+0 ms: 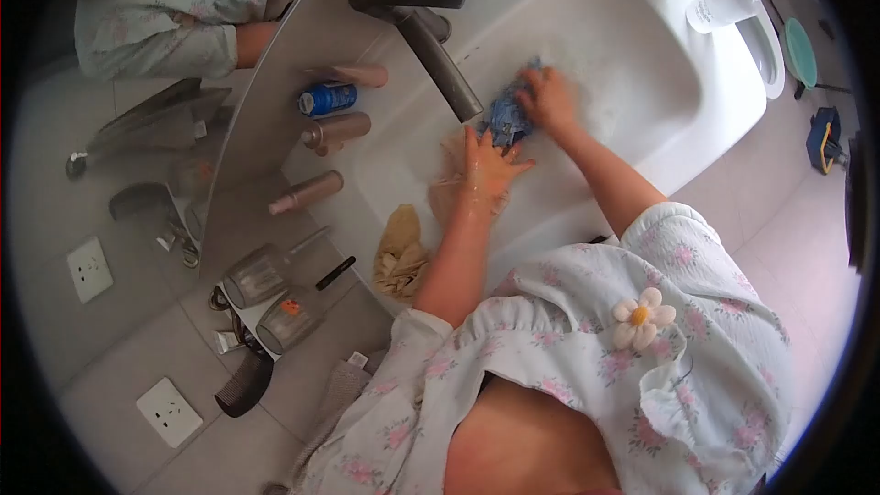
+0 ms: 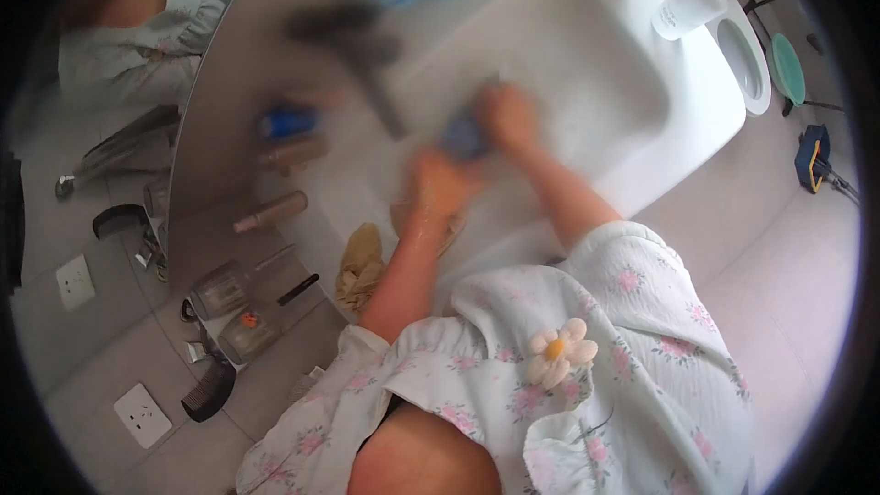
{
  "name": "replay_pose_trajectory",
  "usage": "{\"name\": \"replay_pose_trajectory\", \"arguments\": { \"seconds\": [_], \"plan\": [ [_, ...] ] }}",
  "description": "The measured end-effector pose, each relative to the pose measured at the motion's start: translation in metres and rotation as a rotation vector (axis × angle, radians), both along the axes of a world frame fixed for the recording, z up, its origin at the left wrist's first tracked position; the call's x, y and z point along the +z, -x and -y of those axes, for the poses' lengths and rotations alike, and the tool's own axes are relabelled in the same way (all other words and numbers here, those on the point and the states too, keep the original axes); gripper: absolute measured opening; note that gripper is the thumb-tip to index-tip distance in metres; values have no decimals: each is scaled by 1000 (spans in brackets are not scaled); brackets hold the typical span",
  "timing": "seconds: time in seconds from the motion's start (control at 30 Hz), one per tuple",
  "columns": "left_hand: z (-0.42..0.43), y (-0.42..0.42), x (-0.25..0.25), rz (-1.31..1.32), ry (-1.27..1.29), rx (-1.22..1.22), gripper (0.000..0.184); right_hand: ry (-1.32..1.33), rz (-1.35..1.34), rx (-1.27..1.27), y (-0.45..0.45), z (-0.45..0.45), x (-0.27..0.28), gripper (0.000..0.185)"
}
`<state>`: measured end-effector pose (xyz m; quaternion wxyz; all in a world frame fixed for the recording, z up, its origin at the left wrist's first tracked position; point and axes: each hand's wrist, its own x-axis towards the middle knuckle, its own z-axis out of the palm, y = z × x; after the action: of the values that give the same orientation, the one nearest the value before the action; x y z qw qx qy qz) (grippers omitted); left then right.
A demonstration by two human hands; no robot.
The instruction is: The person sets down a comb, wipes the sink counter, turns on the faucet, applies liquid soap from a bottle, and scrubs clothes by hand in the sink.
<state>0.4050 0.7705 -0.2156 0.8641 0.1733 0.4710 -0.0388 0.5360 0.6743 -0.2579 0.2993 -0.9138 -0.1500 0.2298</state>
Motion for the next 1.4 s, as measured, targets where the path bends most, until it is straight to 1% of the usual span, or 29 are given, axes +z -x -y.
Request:
{"name": "replay_pose_trajectory", "arguments": {
  "seconds": [0.07, 0.1, 0.13, 0.17, 0.23, 0.27, 0.33, 0.4, 0.47, 0.53, 0.57, 0.6, 0.67, 0.7, 0.73, 0.83, 0.87, 0.93, 0.97, 1.0, 1.03, 1.07, 1.13, 1.17, 1.2, 1.27, 1.3, 1.33, 1.4],
  "plan": [
    [0, 3, -21, 235, 18, -65, 75, -318, -29, 138, 57, -12, -17, 31],
    [-5, 5, -31, 338, 71, -68, 74, -248, -175, 217, 80, -25, -13, 25],
    [-13, 7, -43, 402, 125, -72, 73, -207, 46, 296, 92, -17, 62, 29],
    [-19, 8, -54, 438, 157, -76, 73, -241, 114, 356, 95, -17, 77, 28],
    [-15, 8, -46, 319, 65, -95, 71, -317, 246, 465, 102, -18, 88, 28],
    [-8, 6, -37, 246, 19, -107, 70, -376, 258, 490, 93, -20, 68, 21],
    [10, -2, -16, 64, -174, -158, 69, -213, 155, 252, 63, -36, -8, 21],
    [15, -3, -12, 34, -316, -287, 68, -245, 126, 302, 5, -21, 15, 21],
    [7, 3, -21, 151, -447, -485, 66, -149, 392, 390, -23, -5, -9, 23],
    [-7, 14, -53, 351, -187, -422, 71, -110, 455, 158, -21, 5, -10, 28],
    [-16, 30, -93, 511, 192, -218, 73, -90, 480, 30, -16, 9, -9, 31],
    [-23, 48, -131, 649, 575, -3, 74, -62, 120, 101, -3, 5, -6, 38],
    [-27, 44, -151, 783, 828, 145, 72, -183, -164, 140, 44, -11, -9, 39],
    [-29, 35, -128, 672, 613, 102, 69, -157, -96, 268, 68, -20, 3, 35],
    [-28, 25, -91, 504, 361, 26, 66, -297, -63, 278, 86, -20, 48, 32],
    [-19, 11, -28, 266, 84, -5, 58, -401, 149, 467, 106, -20, 97, 30],
    [-12, 2, -12, 204, 11, 7, 55, -431, 246, 494, 99, -22, 89, 28],
    [9, -18, 18, 77, -148, 11, 49, -246, 181, 347, 70, -37, 7, 27],
    [18, -27, 32, 17, -215, 18, 47, -369, 11, 198, 34, -36, 27, 25],
    [10, -17, -10, 98, -265, -126, 53, -203, -3, 202, 3, -32, 35, 24],
    [1, -8, -52, 183, -325, -261, 60, -137, 87, 272, -17, -24, 27, 24],
    [-8, -4, -50, 208, -517, -446, 64, -137, 252, 211, -25, -18, 13, 24],
    [-11, -3, -27, 116, -463, -423, 71, -218, 379, 9, -28, -8, 4, 26],
    [-5, -7, 9, 0, -217, -235, 74, -260, 435, -105, -25, -7, 1, 27],
    [-1, -8, 28, -124, 30, -53, 77, -83, 157, -4, -15, -7, -4, 38],
    [-8, 3, -11, 74, 136, -39, 76, -249, 3, 118, 35, -16, -18, 46],
    [-12, 7, -35, 176, 192, -32, 75, -267, -65, 107, 62, -27, -21, 51],
    [-17, 9, -49, 262, 240, -29, 75, -304, -114, 166, 79, -34, 0, 47],
    [-29, 11, -54, 348, 237, -52, 74, -329, 21, 361, 88, -29, 77, 42]
  ]
}}
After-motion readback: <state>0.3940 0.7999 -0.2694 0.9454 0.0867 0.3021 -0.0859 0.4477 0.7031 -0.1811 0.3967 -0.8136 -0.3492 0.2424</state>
